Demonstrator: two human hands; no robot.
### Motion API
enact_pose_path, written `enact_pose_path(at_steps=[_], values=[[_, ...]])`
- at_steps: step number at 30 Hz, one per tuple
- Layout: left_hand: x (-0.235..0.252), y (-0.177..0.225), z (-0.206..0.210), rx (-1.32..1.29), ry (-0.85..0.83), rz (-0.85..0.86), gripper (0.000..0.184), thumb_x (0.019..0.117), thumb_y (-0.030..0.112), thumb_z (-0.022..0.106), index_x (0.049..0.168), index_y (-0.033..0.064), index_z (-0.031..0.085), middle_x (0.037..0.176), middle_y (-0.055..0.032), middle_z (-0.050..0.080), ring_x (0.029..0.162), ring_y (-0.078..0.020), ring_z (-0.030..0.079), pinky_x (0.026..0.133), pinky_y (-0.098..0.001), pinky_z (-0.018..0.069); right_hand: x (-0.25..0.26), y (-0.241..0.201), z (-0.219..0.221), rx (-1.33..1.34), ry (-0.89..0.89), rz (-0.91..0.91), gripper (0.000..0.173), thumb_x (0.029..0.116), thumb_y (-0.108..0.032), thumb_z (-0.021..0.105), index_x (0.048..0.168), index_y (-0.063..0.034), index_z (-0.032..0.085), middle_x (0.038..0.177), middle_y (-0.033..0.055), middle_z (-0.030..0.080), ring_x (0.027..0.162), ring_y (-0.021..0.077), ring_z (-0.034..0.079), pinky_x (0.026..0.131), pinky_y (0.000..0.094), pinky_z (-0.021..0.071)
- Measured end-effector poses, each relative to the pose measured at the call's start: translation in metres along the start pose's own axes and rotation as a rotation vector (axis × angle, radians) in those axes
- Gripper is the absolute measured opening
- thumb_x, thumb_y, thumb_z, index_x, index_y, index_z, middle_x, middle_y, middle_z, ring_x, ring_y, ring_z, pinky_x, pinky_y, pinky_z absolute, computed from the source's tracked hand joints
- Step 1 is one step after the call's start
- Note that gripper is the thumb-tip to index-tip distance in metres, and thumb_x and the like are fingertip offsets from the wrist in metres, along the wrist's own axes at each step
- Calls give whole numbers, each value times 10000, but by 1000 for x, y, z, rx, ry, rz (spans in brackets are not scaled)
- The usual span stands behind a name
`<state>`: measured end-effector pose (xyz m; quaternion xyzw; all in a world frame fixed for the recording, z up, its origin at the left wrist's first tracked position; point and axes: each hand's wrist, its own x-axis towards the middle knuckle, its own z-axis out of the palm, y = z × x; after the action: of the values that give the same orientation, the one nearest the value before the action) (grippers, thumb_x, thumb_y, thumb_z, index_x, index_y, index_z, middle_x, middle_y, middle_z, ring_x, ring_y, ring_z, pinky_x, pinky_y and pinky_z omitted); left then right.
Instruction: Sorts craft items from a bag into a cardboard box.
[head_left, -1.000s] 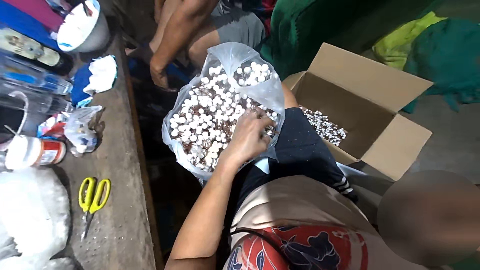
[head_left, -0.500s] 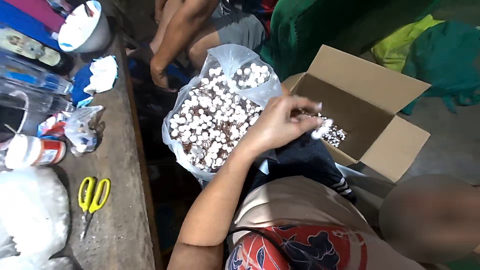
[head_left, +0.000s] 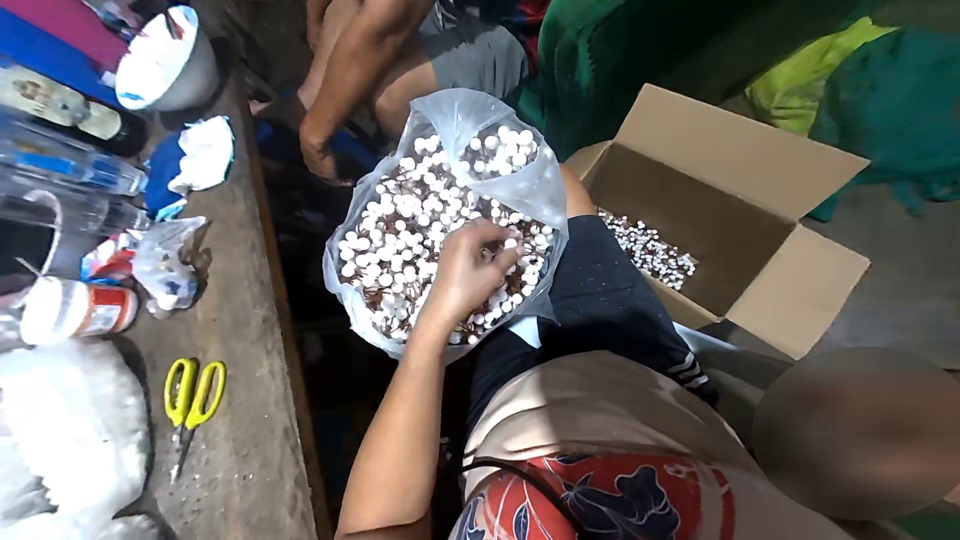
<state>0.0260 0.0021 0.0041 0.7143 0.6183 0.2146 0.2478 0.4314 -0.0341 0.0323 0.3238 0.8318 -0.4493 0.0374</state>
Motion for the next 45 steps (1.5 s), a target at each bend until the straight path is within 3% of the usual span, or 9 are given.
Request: enact_pose_path(at_steps=[3,7,12,18,22,35,37,41,45], values=[[-11,1,-14,-356,-74,-123,98,941,36,684,1026,4,722,908,-50,714,685,-41,631,612,-201,537,0,2,1,0,2,-25,364,980,-239,629,1152,77,686,981,259,705,872,433,696,787,621,539],[7,30,16,-428,-224,-31,109,916,3,694,1005,-55,720,766,-63,684,620,-47,613,617,-218,545,0,0,1,-7,8,-27,357,973,-222,643,1155,83,686,974,259,706,878,438,697,794,627,538],[19,68,37,-511,-188,151,508,932,22,700,1412,-54,551,1307,-202,628,1089,-204,682,934,-337,576,1,-8,-8,21,-48,30,369,987,-174,649,1215,117,660,1029,320,692,922,498,681,859,660,514],[-9,1,-11,62,109,16,99,950,43,665,951,-33,729,895,-161,689,777,-241,669,731,-418,560,3,-8,-7,33,-72,7,369,993,-164,638,1211,134,656,1020,339,683,899,502,677,856,655,514],[-2,-12,2,270,-30,-205,185,936,142,721,982,-37,732,945,-223,692,906,-390,681,808,-586,538,3,-10,-8,18,-65,32,376,993,-173,642,1220,127,656,1033,332,690,912,499,684,858,660,516],[2,4,11,366,-38,-282,127,896,103,731,956,-9,723,880,-222,701,891,-435,684,755,-629,514,2,-9,-8,26,-64,50,361,984,-157,650,1224,113,661,1030,322,689,916,488,681,853,657,513],[-3,-4,2,210,41,-246,125,905,94,709,971,-11,718,874,-197,703,821,-374,685,730,-590,529,2,-9,-8,30,-64,58,365,986,-160,653,1232,109,660,1034,322,690,922,487,681,860,656,512],[-25,-7,-22,-315,152,-179,127,890,-7,697,1012,26,683,889,-41,690,704,-53,632,631,-212,536,3,-9,-7,39,-71,57,362,980,-154,662,1221,116,660,1030,323,688,917,492,679,852,654,516],[-24,2,-12,-587,-30,-173,160,858,-79,675,986,17,684,823,-20,700,623,-26,622,556,-173,525,2,-9,-5,18,-44,27,363,980,-172,656,1214,104,667,1009,302,695,904,471,686,832,634,528]])
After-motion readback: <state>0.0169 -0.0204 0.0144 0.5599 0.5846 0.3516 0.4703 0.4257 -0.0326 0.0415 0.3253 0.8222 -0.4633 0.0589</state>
